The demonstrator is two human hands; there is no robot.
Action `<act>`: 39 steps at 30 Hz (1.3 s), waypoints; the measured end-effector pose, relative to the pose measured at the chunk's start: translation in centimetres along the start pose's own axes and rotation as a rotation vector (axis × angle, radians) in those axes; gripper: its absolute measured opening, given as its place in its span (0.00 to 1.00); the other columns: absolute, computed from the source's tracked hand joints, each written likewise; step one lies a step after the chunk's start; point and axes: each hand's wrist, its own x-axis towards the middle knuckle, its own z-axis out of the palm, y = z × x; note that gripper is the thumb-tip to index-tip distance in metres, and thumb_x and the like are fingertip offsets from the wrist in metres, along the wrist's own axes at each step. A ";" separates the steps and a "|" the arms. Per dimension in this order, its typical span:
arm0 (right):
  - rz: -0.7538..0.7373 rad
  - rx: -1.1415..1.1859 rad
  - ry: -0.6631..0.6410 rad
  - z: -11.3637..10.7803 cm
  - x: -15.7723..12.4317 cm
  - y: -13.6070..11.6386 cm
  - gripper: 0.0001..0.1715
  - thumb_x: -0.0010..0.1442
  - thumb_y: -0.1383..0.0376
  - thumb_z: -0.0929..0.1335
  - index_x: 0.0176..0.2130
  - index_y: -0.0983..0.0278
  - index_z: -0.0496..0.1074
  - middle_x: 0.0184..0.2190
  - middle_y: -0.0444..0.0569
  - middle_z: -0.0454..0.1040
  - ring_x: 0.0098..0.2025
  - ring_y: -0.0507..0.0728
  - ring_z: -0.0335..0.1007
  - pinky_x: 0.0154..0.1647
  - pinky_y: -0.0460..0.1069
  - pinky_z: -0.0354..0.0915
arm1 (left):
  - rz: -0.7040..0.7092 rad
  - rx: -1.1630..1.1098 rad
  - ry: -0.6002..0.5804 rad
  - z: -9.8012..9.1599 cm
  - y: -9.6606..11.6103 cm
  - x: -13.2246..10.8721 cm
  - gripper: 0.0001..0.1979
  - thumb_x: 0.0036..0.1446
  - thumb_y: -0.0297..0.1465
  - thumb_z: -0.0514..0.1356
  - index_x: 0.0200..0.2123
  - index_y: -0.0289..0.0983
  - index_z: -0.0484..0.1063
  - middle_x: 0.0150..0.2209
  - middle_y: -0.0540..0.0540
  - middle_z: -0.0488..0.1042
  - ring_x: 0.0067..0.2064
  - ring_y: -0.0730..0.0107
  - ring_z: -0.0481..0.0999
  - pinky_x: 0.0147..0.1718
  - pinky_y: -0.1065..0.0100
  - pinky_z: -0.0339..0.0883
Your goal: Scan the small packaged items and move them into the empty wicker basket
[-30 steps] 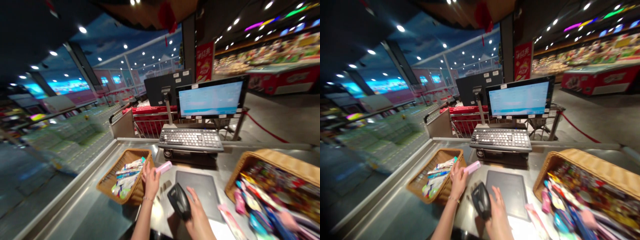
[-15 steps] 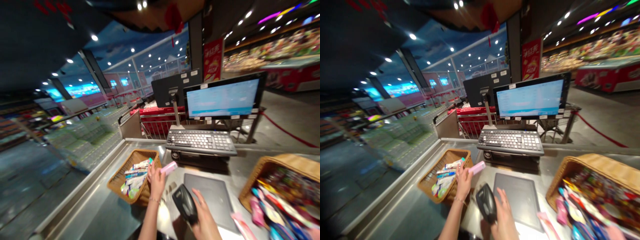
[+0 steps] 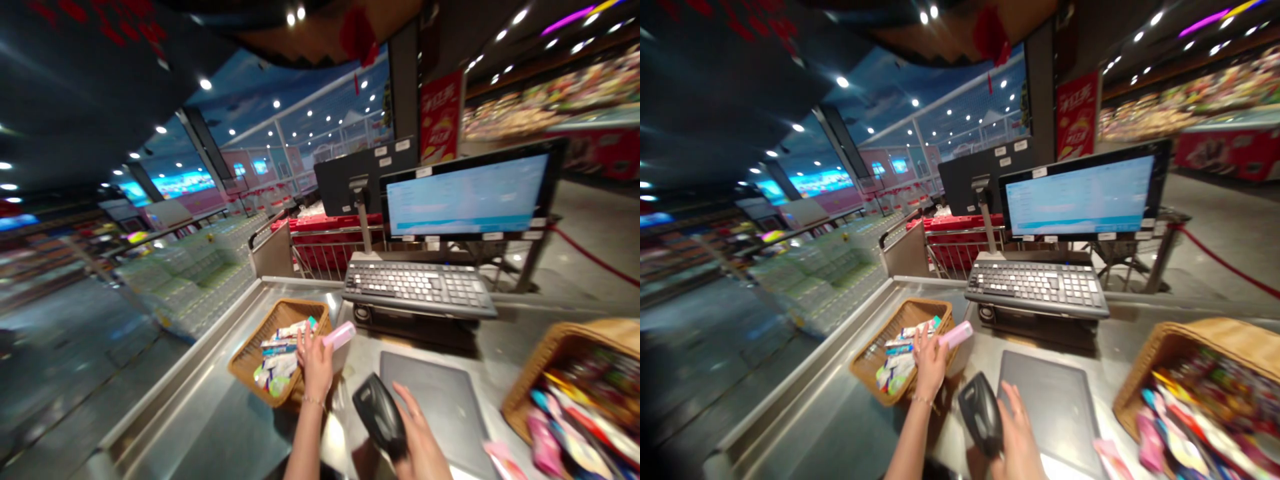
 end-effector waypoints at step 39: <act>0.015 -0.010 -0.014 0.0 -0.1 -0.1 0.37 0.46 0.77 0.64 0.56 0.66 0.68 0.64 0.61 0.60 0.68 0.65 0.51 0.65 0.60 0.57 | -0.202 0.176 0.206 -2.0 -5.8 2.3 0.17 0.61 0.36 0.49 0.38 0.36 0.76 0.64 0.34 0.58 0.68 0.41 0.45 0.58 0.30 0.44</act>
